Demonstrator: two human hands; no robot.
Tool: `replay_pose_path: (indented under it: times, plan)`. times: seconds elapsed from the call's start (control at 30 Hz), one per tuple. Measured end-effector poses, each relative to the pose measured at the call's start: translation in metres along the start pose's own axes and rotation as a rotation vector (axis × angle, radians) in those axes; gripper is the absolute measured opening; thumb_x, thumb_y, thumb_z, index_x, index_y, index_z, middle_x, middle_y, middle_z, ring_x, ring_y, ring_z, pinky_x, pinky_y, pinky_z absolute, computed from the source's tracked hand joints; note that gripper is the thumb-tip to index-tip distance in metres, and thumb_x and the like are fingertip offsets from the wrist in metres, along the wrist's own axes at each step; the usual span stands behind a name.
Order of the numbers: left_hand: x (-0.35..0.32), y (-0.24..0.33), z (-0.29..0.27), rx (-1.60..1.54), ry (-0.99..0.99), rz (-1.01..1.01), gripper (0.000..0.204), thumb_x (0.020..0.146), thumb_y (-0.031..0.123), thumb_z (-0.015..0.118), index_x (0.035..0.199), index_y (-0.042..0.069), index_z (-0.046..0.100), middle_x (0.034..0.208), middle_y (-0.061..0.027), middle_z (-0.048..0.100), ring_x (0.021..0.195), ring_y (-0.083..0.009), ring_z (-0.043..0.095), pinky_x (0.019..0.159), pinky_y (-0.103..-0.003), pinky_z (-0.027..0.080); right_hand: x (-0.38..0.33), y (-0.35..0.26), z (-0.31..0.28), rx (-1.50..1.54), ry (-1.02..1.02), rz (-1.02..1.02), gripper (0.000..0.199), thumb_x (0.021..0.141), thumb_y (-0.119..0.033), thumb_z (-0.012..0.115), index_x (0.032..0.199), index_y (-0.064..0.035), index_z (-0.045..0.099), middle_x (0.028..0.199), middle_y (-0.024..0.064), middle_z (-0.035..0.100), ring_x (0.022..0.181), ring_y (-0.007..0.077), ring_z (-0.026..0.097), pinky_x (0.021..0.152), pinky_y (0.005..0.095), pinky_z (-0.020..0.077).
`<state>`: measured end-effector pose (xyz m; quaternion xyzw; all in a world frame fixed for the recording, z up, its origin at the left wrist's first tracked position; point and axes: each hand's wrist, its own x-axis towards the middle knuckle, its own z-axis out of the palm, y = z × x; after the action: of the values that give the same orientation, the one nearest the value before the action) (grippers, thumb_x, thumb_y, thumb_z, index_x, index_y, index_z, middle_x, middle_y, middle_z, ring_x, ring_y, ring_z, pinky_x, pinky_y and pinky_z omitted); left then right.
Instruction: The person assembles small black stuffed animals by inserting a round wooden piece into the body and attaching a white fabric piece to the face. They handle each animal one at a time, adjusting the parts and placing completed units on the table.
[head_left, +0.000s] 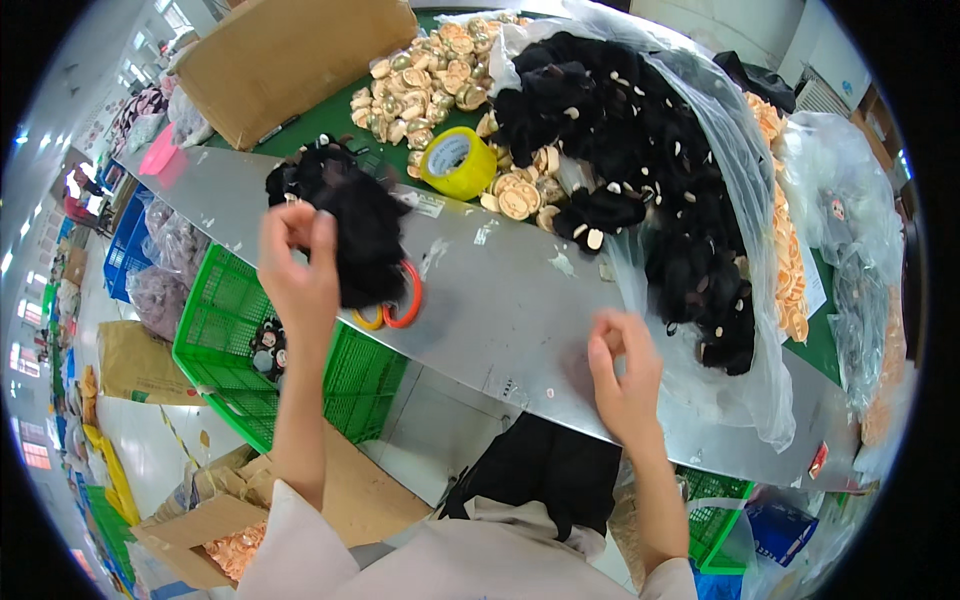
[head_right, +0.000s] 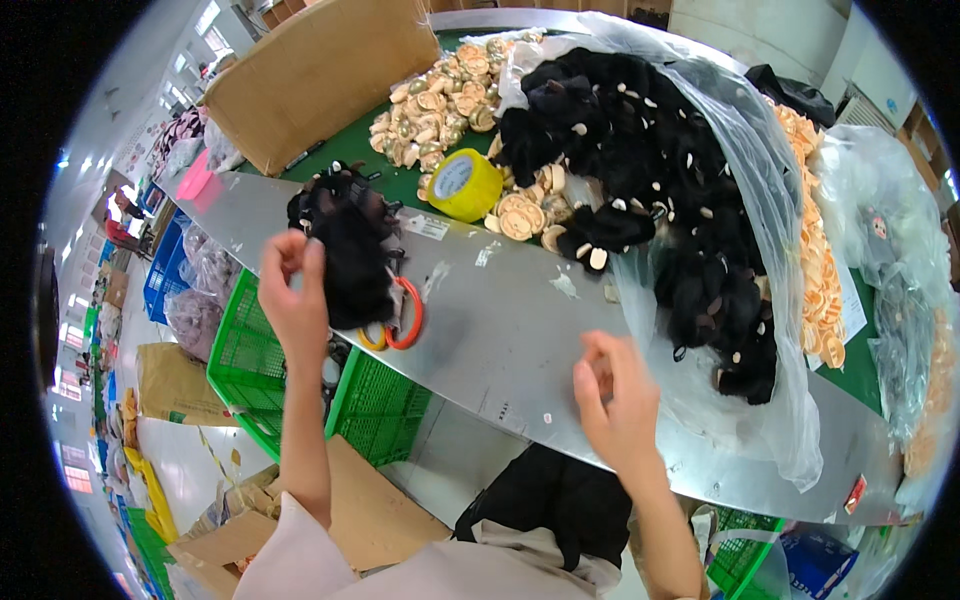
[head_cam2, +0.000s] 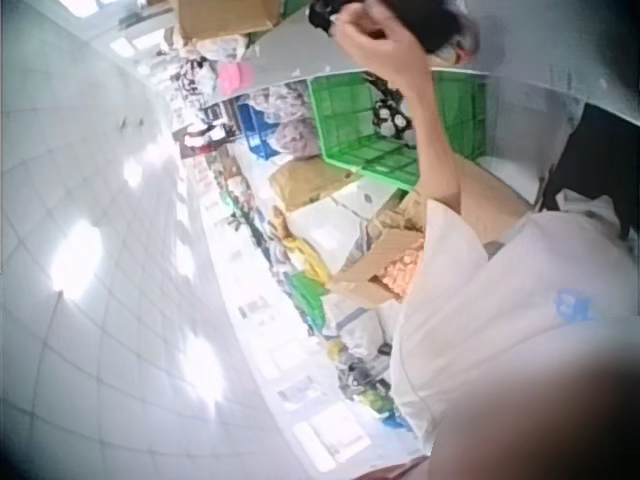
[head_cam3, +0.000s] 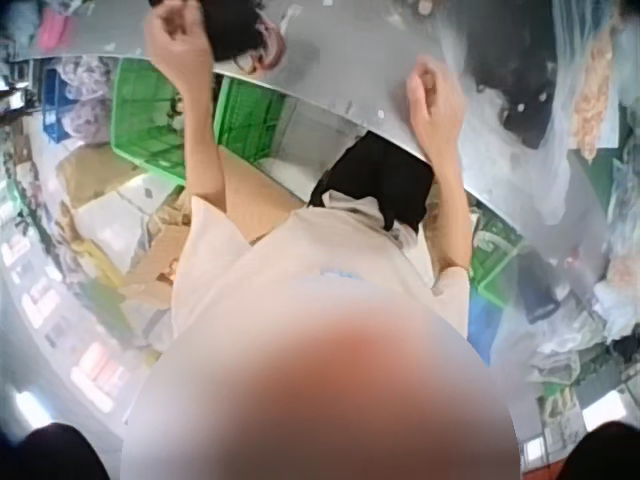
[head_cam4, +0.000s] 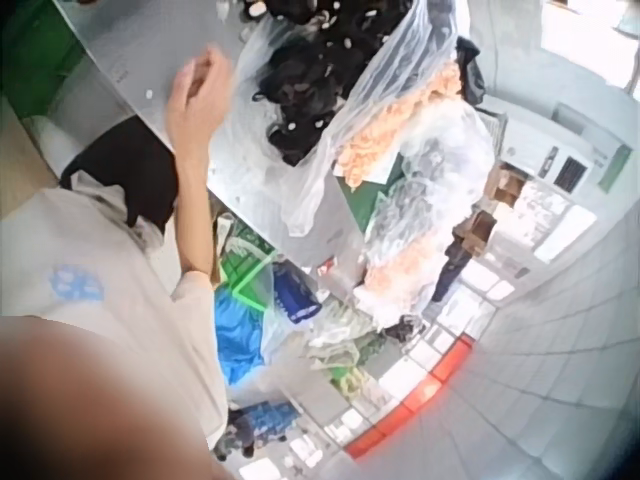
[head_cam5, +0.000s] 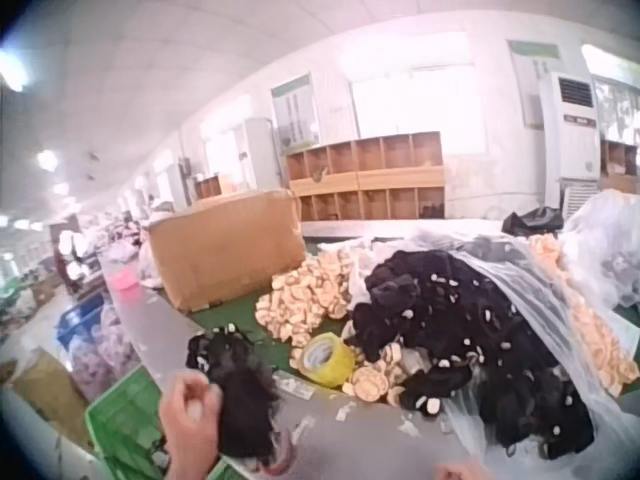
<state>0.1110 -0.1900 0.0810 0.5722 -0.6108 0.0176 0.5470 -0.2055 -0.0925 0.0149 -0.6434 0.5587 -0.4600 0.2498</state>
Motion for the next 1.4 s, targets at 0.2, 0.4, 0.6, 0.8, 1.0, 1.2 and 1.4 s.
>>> replay_pose_path:
  times: [0.2,0.4,0.6,0.8,1.0,1.2,1.4]
  plan:
    - [0.01,-0.124,0.037,0.467,-0.306,0.242,0.05,0.092,0.031,0.063,0.136,0.009,0.055,0.148,-0.0204,0.043,0.139,-0.0391,0.037,0.114,-0.05,0.029,0.122,0.028,0.046,-0.132,-0.058,-0.237,0.02,0.09,-0.013,0.064,0.109,-0.0071,0.061,0.095,0.0128,0.062,0.074,0.0288,0.065,0.067,0.0359,0.0519]
    - [-0.004,-0.108,0.046,0.526,-0.329,0.247,0.055,0.09,0.03,0.063,0.14,0.011,0.051,0.153,-0.0195,0.037,0.144,-0.0381,0.029,0.115,-0.054,0.022,0.172,0.037,0.098,-0.463,-0.094,-0.187,0.027,0.091,-0.026,0.063,0.111,-0.0085,0.059,0.108,0.0169,0.064,0.087,0.0382,0.068,0.073,0.0484,0.0542]
    - [-0.005,-0.09,0.029,0.564,-0.377,0.239,0.053,0.091,0.03,0.062,0.138,0.008,0.052,0.147,-0.0166,0.044,0.142,-0.0345,0.032,0.116,-0.054,0.02,0.163,0.039,0.102,-0.426,-0.214,-0.311,0.022,0.091,-0.022,0.064,0.106,-0.0068,0.058,0.098,0.0162,0.066,0.084,0.0377,0.067,0.07,0.0469,0.0536]
    - [0.01,-0.036,0.036,0.265,-0.363,0.258,0.043,0.088,0.023,0.064,0.127,0.005,0.059,0.126,-0.0134,0.062,0.122,-0.0322,0.054,0.107,-0.046,0.034,0.088,0.009,0.033,0.086,-0.173,0.031,0.019,0.096,-0.014,0.06,0.111,-0.0042,0.054,0.088,0.0126,0.066,0.07,0.0249,0.066,0.065,0.0339,0.0523]
    - [0.038,0.018,0.151,-0.004,-0.431,0.467,0.048,0.083,0.023,0.071,0.126,0.004,0.059,0.122,-0.0142,0.063,0.115,-0.0342,0.057,0.099,-0.043,0.044,-0.008,0.01,-0.026,0.354,-0.009,0.308,0.019,0.097,-0.006,0.056,0.114,-0.0013,0.053,0.083,0.0078,0.065,0.064,0.01,0.06,0.059,0.0229,0.0485]
    - [0.059,0.014,0.256,0.21,-0.464,0.401,0.032,0.078,0.014,0.068,0.109,0.005,0.064,0.105,-0.0132,0.062,0.1,-0.0335,0.059,0.087,-0.044,0.048,-0.095,0.011,-0.048,0.402,0.285,0.533,0.014,0.094,-0.003,0.054,0.108,0.0006,0.055,0.087,0.0114,0.064,0.062,0.0117,0.059,0.058,0.0232,0.0486]
    - [0.029,0.072,0.209,-0.375,-0.51,0.066,0.023,0.08,-0.005,0.068,0.099,0.003,0.058,0.084,-0.0022,0.056,0.076,-0.0096,0.058,0.067,-0.025,0.048,-0.136,0.013,-0.05,0.429,0.487,0.508,0.013,0.09,0.001,0.05,0.102,0.0022,0.055,0.088,0.0123,0.06,0.062,0.0145,0.059,0.054,0.0246,0.049]
